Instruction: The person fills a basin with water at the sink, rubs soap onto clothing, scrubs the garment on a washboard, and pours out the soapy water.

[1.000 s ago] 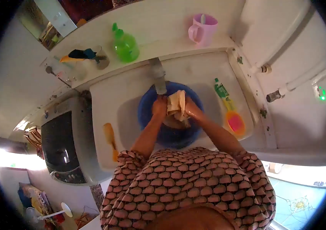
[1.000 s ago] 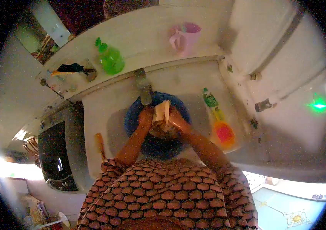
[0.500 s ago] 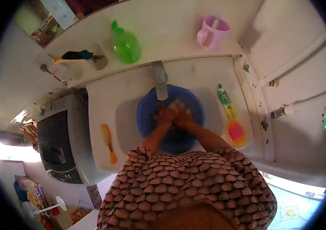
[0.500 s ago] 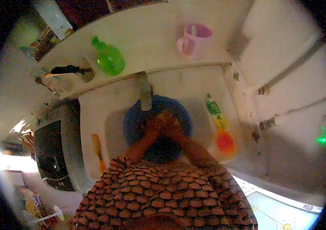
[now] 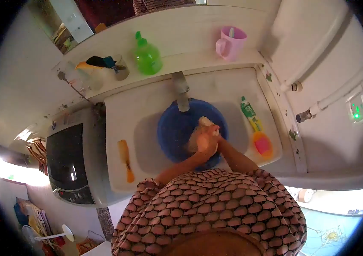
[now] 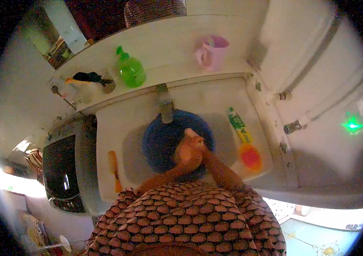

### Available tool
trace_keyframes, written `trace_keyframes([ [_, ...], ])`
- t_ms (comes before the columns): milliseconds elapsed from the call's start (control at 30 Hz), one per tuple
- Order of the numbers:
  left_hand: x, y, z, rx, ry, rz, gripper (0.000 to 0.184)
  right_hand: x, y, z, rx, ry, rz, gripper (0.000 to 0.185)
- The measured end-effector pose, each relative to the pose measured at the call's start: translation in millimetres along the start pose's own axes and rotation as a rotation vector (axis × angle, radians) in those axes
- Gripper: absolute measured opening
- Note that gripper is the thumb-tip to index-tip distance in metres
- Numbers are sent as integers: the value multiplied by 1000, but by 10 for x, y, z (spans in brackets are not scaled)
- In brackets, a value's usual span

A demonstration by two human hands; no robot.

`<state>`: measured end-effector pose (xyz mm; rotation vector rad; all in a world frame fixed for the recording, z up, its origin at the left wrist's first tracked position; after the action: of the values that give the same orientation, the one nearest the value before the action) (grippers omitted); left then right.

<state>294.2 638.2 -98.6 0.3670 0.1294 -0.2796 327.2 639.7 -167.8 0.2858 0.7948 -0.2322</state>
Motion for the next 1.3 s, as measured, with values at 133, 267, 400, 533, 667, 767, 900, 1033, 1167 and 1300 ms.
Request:
trace_keyframes([
  [133, 141, 81, -375, -12, 606, -370, 21, 336, 84, -119, 306, 562, 194, 35],
  [267, -66, 368, -218, -249, 683, -296, 28, 452, 162, -53, -106, 1520, -225, 40],
  [400, -455, 624, -924, -282, 651, -334, 34, 392, 141, 284, -47, 1936, -567, 47],
  [533, -1054, 637, -1107, -468, 813, -403, 43, 184, 333, 733, -63, 1873, -461, 56],
  [667, -851, 352, -589, -375, 564, -314, 59, 388, 193, 237, -420, 638, 467, 64],
  [767, -485, -215, -1148, 350, 663, -344, 69, 692, -125, -387, -555, 551, 13, 62],
  [900, -445, -234, -868, 354, 1027, -627, 67, -387, 96, 570, -890, 936, -515, 51],
  [1033, -698, 32, -216, 126, 1026, -349, 60, 535, 591, 115, -769, 1654, -514, 41],
  [1167, -649, -1, -633, -96, 620, -367, 47, -694, 1009, 641, -333, 1966, -820, 27],
  [1300, -643, 119, 141, -2, 901, -753, 41, -856, 1392, 547, -148, 2663, -783, 22],
])
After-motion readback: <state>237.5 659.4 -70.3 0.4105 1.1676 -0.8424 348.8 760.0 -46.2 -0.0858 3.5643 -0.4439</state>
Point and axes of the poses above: each hand's wrist, its own y-axis towards the middle knuckle, its own x-axis out of the palm, z = x × y, the point moved 5 cm from there along y, towards the middle knuckle, and after that the axes turned 15 degrees about -y, right-handed, at the moved point
